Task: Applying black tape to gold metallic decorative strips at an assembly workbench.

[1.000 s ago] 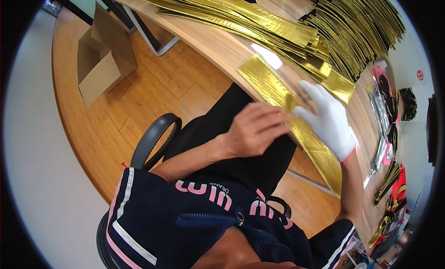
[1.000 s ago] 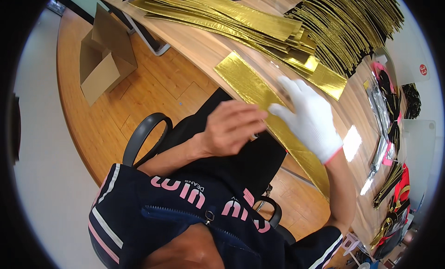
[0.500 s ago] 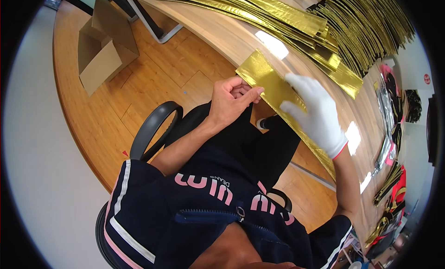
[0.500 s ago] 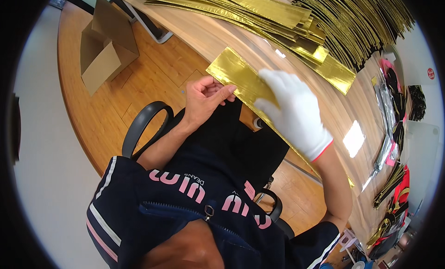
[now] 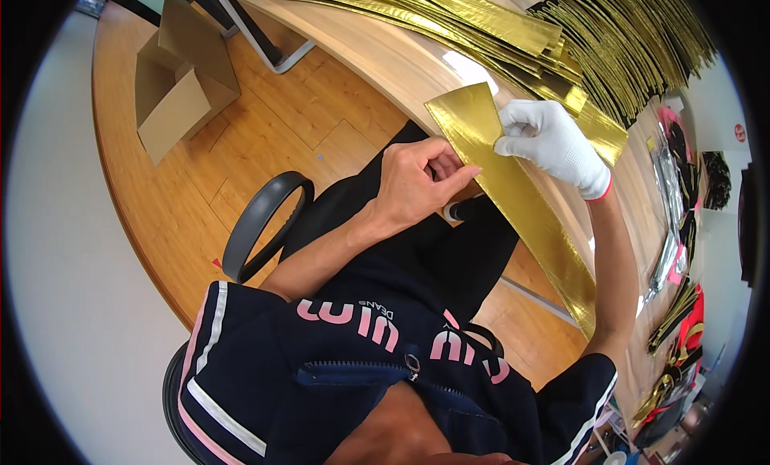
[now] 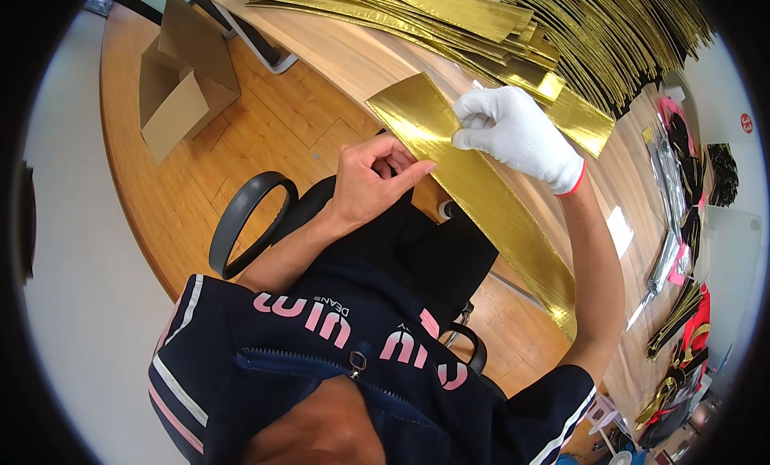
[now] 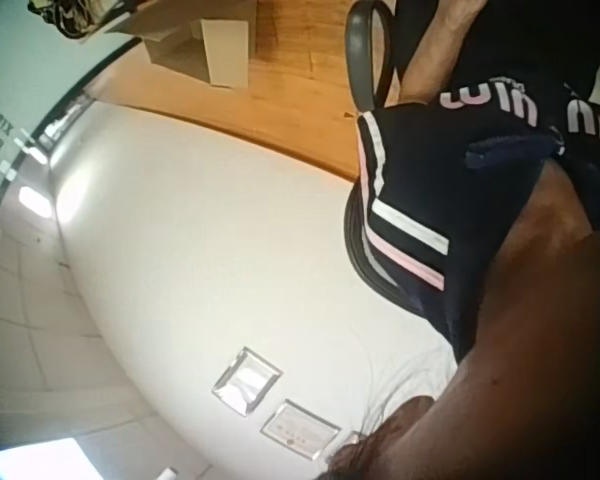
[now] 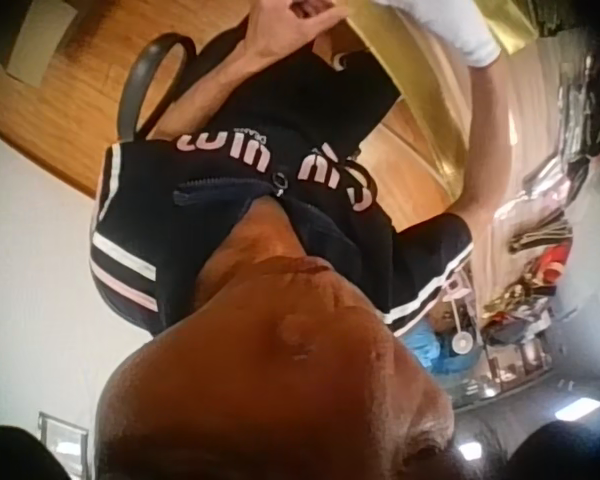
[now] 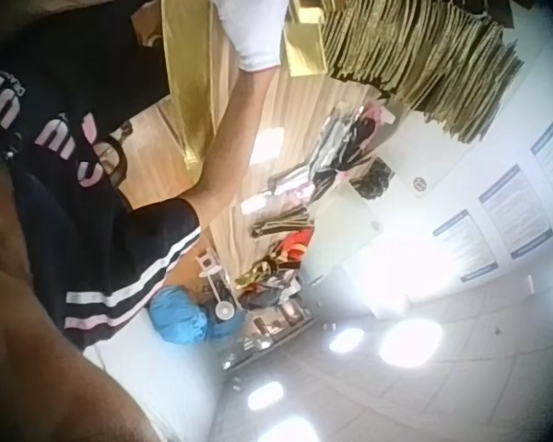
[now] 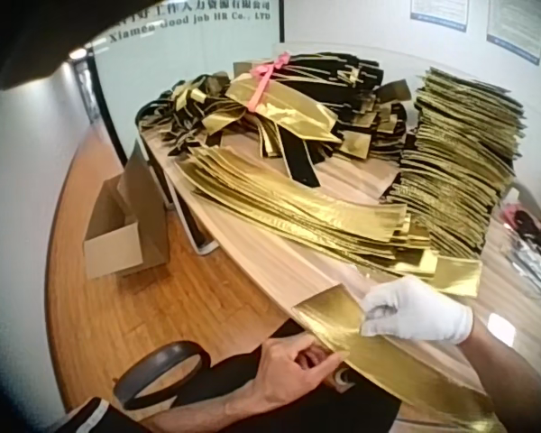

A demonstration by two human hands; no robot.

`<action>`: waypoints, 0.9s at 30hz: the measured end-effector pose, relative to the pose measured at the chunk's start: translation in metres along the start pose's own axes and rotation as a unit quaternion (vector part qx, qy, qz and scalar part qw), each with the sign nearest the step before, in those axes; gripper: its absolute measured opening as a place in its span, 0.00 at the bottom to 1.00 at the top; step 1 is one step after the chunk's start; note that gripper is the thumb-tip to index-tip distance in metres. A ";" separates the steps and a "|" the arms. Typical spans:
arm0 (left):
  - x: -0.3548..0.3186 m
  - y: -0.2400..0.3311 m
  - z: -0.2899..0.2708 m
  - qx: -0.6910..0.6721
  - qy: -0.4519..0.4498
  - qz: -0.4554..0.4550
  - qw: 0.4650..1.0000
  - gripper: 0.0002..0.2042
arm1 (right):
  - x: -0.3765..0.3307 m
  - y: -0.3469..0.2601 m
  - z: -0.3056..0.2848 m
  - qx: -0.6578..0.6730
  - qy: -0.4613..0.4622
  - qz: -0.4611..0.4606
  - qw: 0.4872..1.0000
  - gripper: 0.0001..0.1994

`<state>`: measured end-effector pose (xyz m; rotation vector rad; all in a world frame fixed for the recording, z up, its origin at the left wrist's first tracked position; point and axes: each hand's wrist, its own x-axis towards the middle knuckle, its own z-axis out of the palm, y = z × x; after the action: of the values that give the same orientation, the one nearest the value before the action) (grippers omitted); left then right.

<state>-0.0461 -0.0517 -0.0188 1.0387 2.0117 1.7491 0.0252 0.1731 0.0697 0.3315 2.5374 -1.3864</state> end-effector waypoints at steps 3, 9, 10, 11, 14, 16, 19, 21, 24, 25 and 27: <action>-0.002 0.005 0.005 0.019 0.012 0.016 1.000 0.11 | -0.002 -0.004 -0.001 -0.014 0.003 -0.012 1.000 0.05; -0.004 0.004 0.009 0.053 0.025 0.057 0.997 0.11 | 0.000 0.001 -0.006 -0.061 -0.007 -0.086 0.994 0.06; -0.004 0.004 0.009 0.066 0.027 0.068 0.995 0.11 | 0.000 0.000 -0.007 -0.064 -0.017 -0.071 0.995 0.06; -0.004 0.004 0.009 0.066 0.026 0.069 0.995 0.11 | 0.000 -0.003 -0.008 -0.063 -0.015 -0.071 0.995 0.06; -0.004 0.008 0.010 0.097 0.030 0.094 0.990 0.12 | 0.000 -0.007 -0.012 -0.074 -0.021 -0.049 0.996 0.06; -0.003 0.014 0.008 0.125 0.020 0.093 0.988 0.11 | 0.002 -0.005 -0.016 -0.096 -0.045 -0.079 0.991 0.06; -0.003 0.021 0.010 0.134 0.033 0.123 0.983 0.10 | 0.005 0.002 -0.017 -0.118 -0.032 -0.133 0.984 0.05; -0.003 0.025 0.011 0.135 0.034 0.128 0.982 0.09 | 0.005 0.001 -0.018 -0.126 -0.033 -0.144 0.981 0.06; -0.004 0.022 0.012 0.139 0.032 0.146 0.979 0.08 | 0.004 0.010 -0.015 -0.146 -0.017 -0.185 0.972 0.07; -0.005 0.021 0.012 0.143 0.029 0.159 0.976 0.08 | 0.004 0.013 -0.014 -0.159 0.000 -0.216 0.963 0.07; -0.005 0.022 0.014 0.151 0.036 0.171 0.973 0.08 | 0.001 0.008 -0.013 -0.138 -0.003 -0.203 0.969 0.08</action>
<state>-0.0264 -0.0449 -0.0030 1.5179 2.3068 1.6856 0.0254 0.1882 0.0704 -0.2573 2.8522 -1.1151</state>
